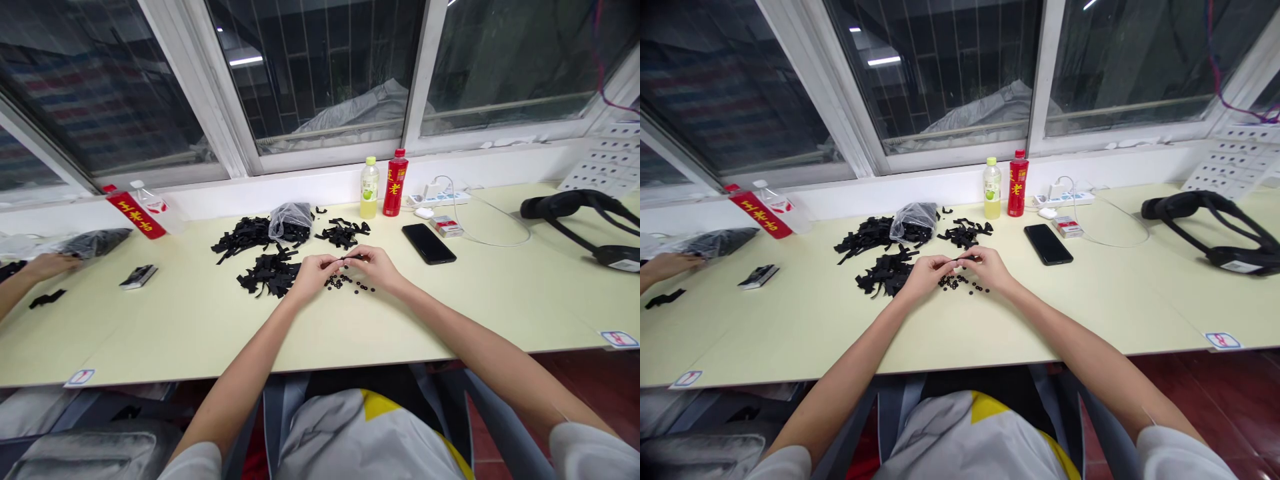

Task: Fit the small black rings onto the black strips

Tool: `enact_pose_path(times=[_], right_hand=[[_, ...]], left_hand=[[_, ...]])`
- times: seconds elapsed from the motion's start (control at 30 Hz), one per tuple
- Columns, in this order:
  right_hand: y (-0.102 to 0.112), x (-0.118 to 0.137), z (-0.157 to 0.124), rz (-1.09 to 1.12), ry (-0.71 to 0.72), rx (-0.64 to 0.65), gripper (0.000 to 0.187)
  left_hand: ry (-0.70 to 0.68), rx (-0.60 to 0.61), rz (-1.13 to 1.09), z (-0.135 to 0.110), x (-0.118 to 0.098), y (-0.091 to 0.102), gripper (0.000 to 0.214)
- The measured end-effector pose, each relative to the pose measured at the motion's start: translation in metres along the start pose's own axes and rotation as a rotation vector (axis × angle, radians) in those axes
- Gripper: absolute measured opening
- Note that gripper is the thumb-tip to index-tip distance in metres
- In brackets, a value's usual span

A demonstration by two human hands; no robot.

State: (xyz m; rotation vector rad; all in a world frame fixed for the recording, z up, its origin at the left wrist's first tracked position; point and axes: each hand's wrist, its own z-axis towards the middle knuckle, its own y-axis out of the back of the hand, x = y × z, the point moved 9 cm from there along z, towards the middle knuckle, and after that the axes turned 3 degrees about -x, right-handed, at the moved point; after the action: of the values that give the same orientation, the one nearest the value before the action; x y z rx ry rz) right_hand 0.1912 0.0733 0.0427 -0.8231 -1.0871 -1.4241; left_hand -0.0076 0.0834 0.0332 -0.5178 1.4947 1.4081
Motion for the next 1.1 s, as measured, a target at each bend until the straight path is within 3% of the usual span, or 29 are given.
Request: enact_pose_path(times=[0.1,0.27,0.57,0.7,0.87,1.1], right_hand=[[0.011,-0.006,0.003,-0.001,-0.04,-0.071,0.048],[0.025,-0.011,0.006,0.0,-0.059,-0.139,0.052],[0.021,-0.011,0.004,0.003,-0.052,-0.124,0.05],[0.019,-0.012,0.004,-0.001,-0.053,-0.109,0.05],[0.015,-0.01,0.004,-0.007,-0.048,-0.07,0.046],[-0.007,-0.007,-0.004,0.043,-0.097,0.081,0.046]], left_hand=[[0.0,0.041,0.136,-0.002,-0.005,0.011,0.055],[0.046,0.209,0.261,-0.006,-0.001,0.013,0.044],[0.075,0.261,0.278,-0.008,0.005,0.009,0.039],[0.082,0.208,0.3,-0.01,0.0,0.012,0.039],[0.044,0.053,0.29,-0.009,-0.012,0.022,0.031],[0.021,-0.008,0.17,-0.008,-0.014,0.021,0.036]])
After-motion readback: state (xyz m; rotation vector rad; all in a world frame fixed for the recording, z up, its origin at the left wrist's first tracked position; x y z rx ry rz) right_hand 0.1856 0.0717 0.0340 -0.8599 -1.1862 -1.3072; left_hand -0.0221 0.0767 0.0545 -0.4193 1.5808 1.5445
